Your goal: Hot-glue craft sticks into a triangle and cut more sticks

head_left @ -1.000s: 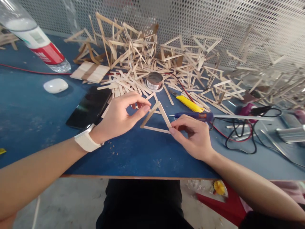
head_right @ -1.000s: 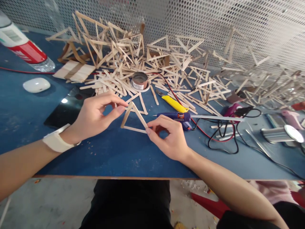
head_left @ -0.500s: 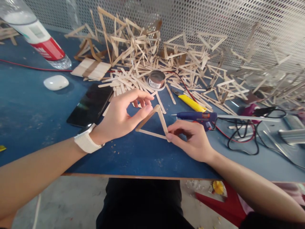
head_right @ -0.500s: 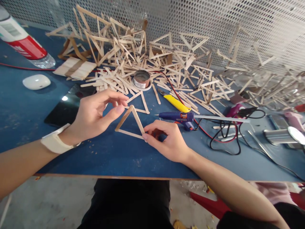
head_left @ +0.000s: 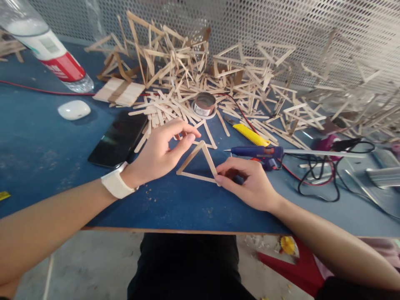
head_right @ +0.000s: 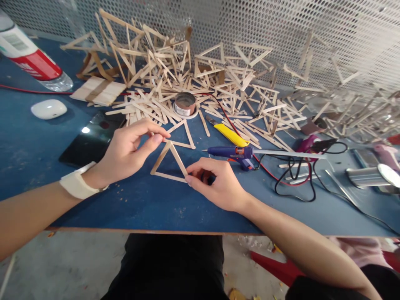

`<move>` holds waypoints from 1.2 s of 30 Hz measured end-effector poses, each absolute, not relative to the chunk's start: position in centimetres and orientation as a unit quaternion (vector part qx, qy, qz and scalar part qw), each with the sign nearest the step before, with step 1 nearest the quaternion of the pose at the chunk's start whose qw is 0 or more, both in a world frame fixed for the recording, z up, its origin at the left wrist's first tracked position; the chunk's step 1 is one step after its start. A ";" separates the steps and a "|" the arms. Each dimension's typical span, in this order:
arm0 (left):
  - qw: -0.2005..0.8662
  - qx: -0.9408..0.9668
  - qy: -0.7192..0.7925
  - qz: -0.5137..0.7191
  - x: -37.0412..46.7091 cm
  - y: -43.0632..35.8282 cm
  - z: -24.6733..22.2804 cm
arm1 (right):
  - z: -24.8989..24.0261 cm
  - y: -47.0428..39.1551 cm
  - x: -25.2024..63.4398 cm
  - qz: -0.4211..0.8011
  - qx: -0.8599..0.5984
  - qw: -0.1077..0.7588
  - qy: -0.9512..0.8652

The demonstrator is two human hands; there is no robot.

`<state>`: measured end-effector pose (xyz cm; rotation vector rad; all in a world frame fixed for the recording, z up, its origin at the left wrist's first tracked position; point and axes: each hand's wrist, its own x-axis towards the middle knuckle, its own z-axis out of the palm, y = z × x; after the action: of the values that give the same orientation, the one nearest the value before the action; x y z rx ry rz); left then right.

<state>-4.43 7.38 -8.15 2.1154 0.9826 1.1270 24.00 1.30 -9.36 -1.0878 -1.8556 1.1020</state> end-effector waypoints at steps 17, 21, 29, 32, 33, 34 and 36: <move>0.300 0.837 0.362 0.278 -4.7 8.3 -8.0 | -9.8 1.5 23.9 0.413 -0.466 0.469 -0.627; 0.265 0.843 0.364 0.295 -4.6 8.1 -7.9 | -9.7 1.5 23.7 0.419 -0.459 0.476 -0.622; 0.199 0.830 0.426 0.300 -4.9 8.5 -8.0 | -10.3 1.5 23.9 0.410 -0.451 0.478 -0.632; 0.170 0.826 0.457 0.282 -5.5 9.5 -8.5 | -10.3 1.1 23.9 0.397 -0.444 0.445 -0.669; 0.159 0.827 0.465 0.273 -5.7 9.8 -8.7 | -10.3 1.0 23.9 0.396 -0.439 0.432 -0.681; 0.148 0.828 0.472 0.263 -5.8 10.1 -9.0 | -10.2 0.8 23.8 0.397 -0.434 0.421 -0.690; 0.122 0.831 0.484 0.244 -6.0 10.6 -9.4 | -10.2 0.7 23.8 0.398 -0.426 0.406 -0.704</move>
<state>-6.04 10.61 -9.39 2.4274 1.4137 0.7123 23.76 0.65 -10.18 -1.0743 -1.7751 1.0034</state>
